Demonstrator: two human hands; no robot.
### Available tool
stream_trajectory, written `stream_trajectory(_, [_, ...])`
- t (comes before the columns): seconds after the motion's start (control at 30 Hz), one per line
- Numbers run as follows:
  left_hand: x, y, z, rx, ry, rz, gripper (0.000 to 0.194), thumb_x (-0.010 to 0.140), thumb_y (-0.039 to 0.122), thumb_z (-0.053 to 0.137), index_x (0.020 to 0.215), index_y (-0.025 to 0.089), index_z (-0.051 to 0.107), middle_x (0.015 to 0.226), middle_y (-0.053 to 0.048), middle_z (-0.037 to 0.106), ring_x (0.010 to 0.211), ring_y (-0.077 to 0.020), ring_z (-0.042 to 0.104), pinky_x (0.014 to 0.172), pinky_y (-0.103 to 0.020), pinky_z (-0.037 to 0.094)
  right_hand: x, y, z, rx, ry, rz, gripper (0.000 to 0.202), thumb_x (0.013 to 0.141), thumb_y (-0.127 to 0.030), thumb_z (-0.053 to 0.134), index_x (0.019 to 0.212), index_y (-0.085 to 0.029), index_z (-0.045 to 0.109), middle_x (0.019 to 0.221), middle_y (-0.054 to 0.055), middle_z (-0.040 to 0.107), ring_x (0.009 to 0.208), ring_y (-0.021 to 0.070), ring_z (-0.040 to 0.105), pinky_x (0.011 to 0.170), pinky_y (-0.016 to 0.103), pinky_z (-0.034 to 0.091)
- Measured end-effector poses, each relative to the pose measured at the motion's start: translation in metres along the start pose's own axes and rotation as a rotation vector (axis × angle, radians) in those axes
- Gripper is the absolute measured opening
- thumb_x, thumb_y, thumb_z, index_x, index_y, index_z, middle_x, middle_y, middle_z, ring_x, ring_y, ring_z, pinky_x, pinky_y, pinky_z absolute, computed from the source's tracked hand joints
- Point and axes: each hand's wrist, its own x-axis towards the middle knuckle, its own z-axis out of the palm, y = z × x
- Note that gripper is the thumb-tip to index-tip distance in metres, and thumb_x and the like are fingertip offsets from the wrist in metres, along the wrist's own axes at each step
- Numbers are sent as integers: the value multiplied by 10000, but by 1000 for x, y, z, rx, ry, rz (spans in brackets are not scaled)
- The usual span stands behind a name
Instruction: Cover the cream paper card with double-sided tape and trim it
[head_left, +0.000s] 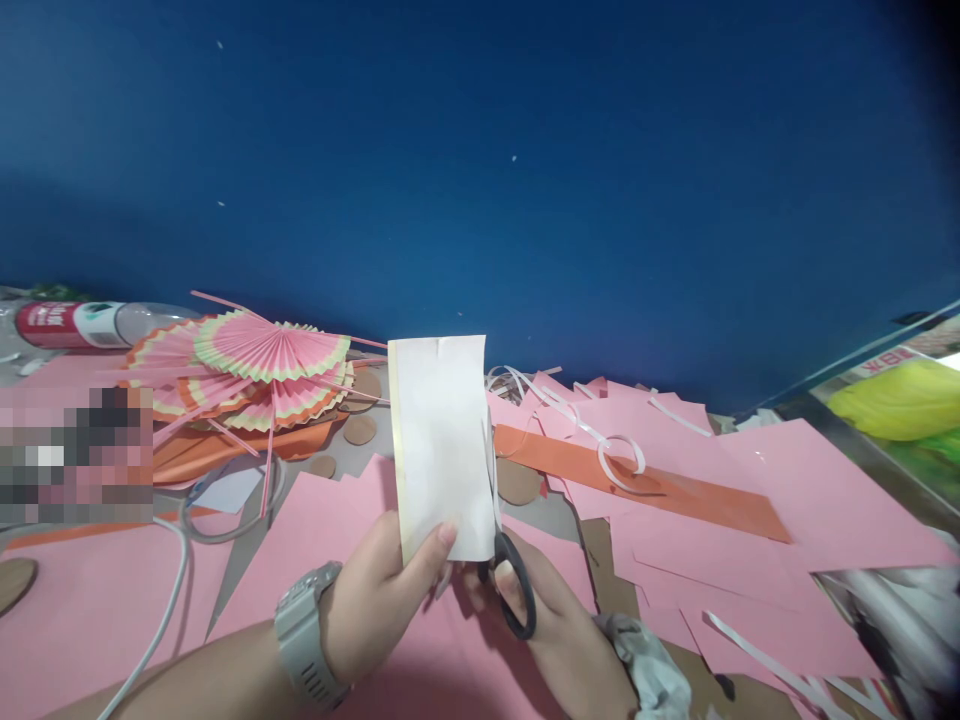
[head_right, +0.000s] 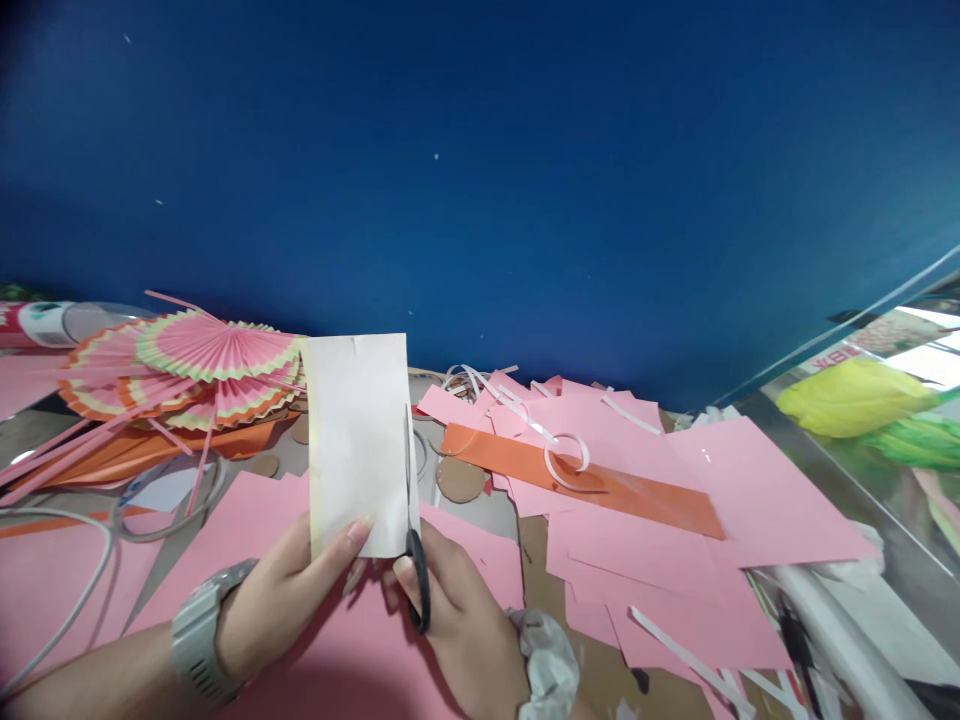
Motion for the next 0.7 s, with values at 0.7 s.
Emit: stream_trajectory(0.7, [-3, 4, 0, -137, -45, 66, 409, 939, 411, 376, 769, 131, 623, 687, -65, 644, 645, -163, 581, 623, -265, 460, -1, 5, 0, -53, 75, -10, 360, 863, -549, 441, 1125, -372, 614, 729, -1, 574, 710, 203, 544, 665, 276, 483])
